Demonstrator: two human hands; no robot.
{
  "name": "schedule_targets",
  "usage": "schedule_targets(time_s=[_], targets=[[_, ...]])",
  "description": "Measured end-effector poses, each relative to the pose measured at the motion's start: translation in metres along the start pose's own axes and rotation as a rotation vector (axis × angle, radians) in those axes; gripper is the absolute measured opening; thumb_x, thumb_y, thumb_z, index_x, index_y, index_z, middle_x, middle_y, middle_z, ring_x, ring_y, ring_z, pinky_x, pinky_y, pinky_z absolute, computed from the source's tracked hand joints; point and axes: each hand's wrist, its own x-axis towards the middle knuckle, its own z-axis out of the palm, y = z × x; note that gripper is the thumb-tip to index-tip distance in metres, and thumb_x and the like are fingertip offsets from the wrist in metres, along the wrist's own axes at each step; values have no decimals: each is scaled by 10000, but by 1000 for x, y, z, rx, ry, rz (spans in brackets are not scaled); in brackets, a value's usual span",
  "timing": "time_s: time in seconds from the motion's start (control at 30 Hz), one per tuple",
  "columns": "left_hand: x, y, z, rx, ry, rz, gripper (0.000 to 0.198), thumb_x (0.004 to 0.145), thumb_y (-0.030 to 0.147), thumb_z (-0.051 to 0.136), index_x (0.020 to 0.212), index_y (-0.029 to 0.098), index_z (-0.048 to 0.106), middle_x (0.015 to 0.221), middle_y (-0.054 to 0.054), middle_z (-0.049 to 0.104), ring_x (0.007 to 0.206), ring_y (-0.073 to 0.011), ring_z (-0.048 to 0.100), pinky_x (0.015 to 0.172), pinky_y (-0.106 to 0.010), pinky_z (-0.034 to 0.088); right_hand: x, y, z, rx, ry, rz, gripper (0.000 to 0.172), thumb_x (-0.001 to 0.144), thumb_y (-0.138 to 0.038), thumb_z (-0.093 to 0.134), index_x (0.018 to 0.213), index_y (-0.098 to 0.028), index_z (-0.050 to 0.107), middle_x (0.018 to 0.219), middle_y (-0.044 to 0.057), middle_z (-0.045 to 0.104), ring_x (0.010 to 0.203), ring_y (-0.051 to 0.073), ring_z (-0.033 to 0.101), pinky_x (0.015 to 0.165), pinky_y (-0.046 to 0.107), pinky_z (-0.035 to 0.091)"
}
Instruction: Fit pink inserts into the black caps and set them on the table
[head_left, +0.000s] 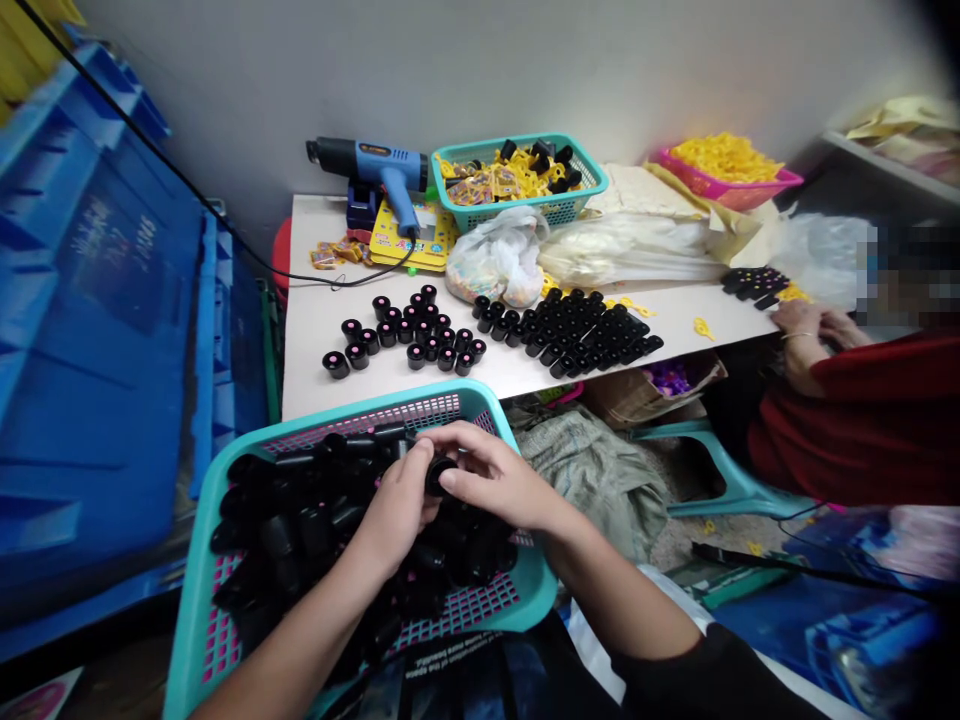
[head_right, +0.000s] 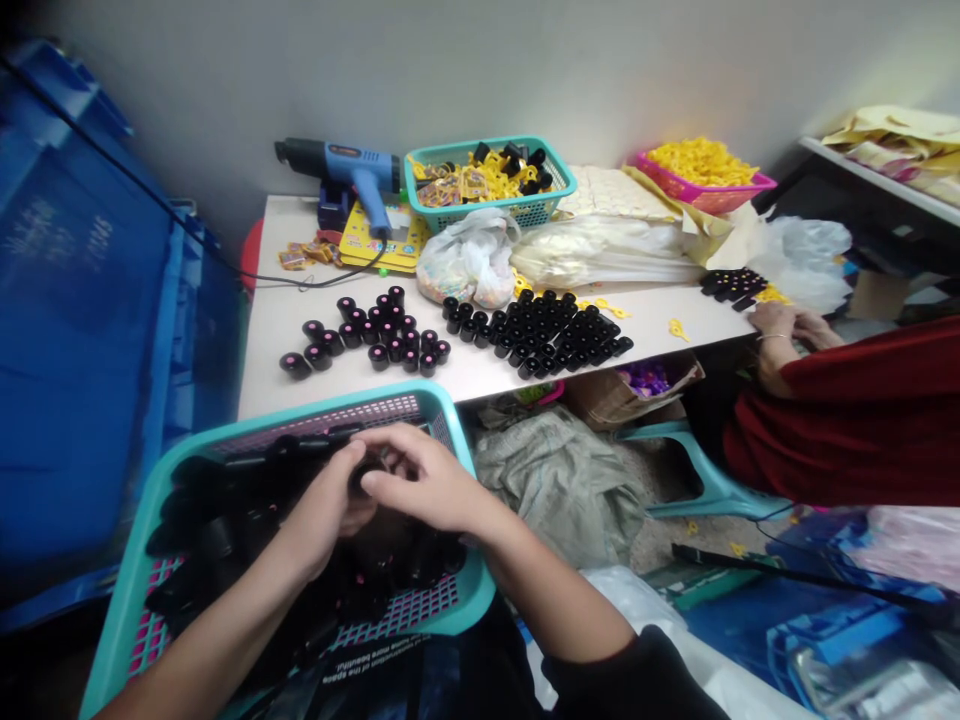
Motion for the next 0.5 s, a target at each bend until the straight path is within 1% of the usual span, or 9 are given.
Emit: schedule_targets(time_s=[0.07,0.17,0.2,0.27,0.37,0.43,0.5], targets=[[1,-2,1,39,-16,8,354,788,512,400,661,191,476,412,84,298,352,-60,218,365,-196,135,2,3,-1,96,-36,-1,349,760,-255,611,1098,-182,563,968,39,562,940,172,530,877,340,417],[2,-5,2,109,12,70,390,792,529,390,634,185,483,438,54,361,375,-70,279,363,-199,152,3,8,0,234,-7,0,348,738,-275,644,1065,-176,573,916,26,561,920,167,532,885,337,408],[2,-5,3,112,28,76,392,794,531,389,631,185,478,448,49,372,384,-72,293,363,-197,158,3,9,0,244,3,2,358,729,-284,661,1060,-176,576,924,26,562,919,165,528,885,331,405],[2,-4,3,77,34,30,395,803,540,370,640,190,458,445,60,344,377,-65,269,364,-188,146,4,11,0,262,-16,29,405,709,-317,693,1074,-179,581,946,29,570,909,159,524,873,315,405],[1,1,2,-1,-28,-78,406,815,554,339,654,193,436,436,93,244,359,-40,156,370,-174,83,5,12,-4,296,-78,76,457,754,-458,625,1115,-179,592,977,41,585,830,138,522,813,294,420],[-1,3,0,-32,-52,-89,401,816,547,348,667,190,454,439,99,224,358,-34,131,372,-171,65,6,12,-6,251,-78,72,470,756,-497,606,1106,-184,611,1006,43,586,818,133,518,803,288,420],[-1,2,-1,-70,-64,-65,366,806,523,393,693,188,487,431,97,235,347,-37,148,367,-174,66,8,11,-6,180,-69,71,450,718,-462,662,1073,-189,627,998,34,592,847,142,527,809,287,422]])
